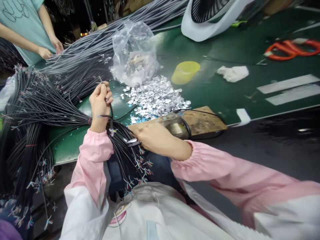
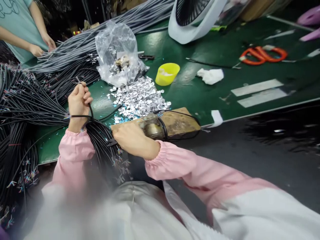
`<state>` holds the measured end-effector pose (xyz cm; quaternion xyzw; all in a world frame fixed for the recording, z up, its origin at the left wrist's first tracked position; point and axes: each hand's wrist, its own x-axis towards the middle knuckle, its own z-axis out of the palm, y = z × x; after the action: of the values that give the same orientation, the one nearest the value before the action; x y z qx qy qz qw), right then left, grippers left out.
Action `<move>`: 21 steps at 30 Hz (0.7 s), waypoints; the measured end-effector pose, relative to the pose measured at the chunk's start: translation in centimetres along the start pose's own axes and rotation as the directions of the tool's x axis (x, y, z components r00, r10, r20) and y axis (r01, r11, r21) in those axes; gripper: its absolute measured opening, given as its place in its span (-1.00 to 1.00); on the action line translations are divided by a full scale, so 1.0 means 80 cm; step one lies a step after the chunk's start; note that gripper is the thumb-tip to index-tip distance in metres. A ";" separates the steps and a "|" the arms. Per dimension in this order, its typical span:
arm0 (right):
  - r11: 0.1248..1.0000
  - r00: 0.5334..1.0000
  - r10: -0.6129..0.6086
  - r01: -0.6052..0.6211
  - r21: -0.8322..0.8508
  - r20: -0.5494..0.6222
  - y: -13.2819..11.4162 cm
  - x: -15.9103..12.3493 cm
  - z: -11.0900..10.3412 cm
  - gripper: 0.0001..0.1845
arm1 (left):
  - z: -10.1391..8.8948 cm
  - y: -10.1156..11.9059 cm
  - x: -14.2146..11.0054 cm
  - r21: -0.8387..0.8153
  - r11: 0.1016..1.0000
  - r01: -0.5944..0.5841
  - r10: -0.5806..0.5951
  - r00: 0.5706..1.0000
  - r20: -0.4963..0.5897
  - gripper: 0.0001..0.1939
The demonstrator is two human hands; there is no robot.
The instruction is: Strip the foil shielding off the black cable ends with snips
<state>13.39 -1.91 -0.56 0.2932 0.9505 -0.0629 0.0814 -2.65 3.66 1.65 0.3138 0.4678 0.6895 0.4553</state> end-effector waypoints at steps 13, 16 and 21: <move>0.847 0.690 0.406 -0.038 0.530 -0.599 0.112 0.051 -0.054 -0.65 | 0.005 -0.042 -0.032 0.352 0.924 0.147 -0.278 0.891 0.358 -0.71; 0.790 0.622 0.402 0.136 0.598 -0.672 0.094 0.062 -0.028 -0.74 | 0.007 -0.042 -0.038 0.380 0.903 0.199 -0.326 0.895 0.305 -0.77; 0.606 0.667 0.546 0.104 0.789 -0.507 0.084 0.061 -0.006 -0.77 | 0.007 -0.051 -0.040 0.486 0.843 0.229 -0.375 0.899 0.228 -0.81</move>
<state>13.15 6.37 -1.53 0.4256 0.7340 -0.3288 -0.4147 0.44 1.52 -1.95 0.4369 0.5791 0.4228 0.5431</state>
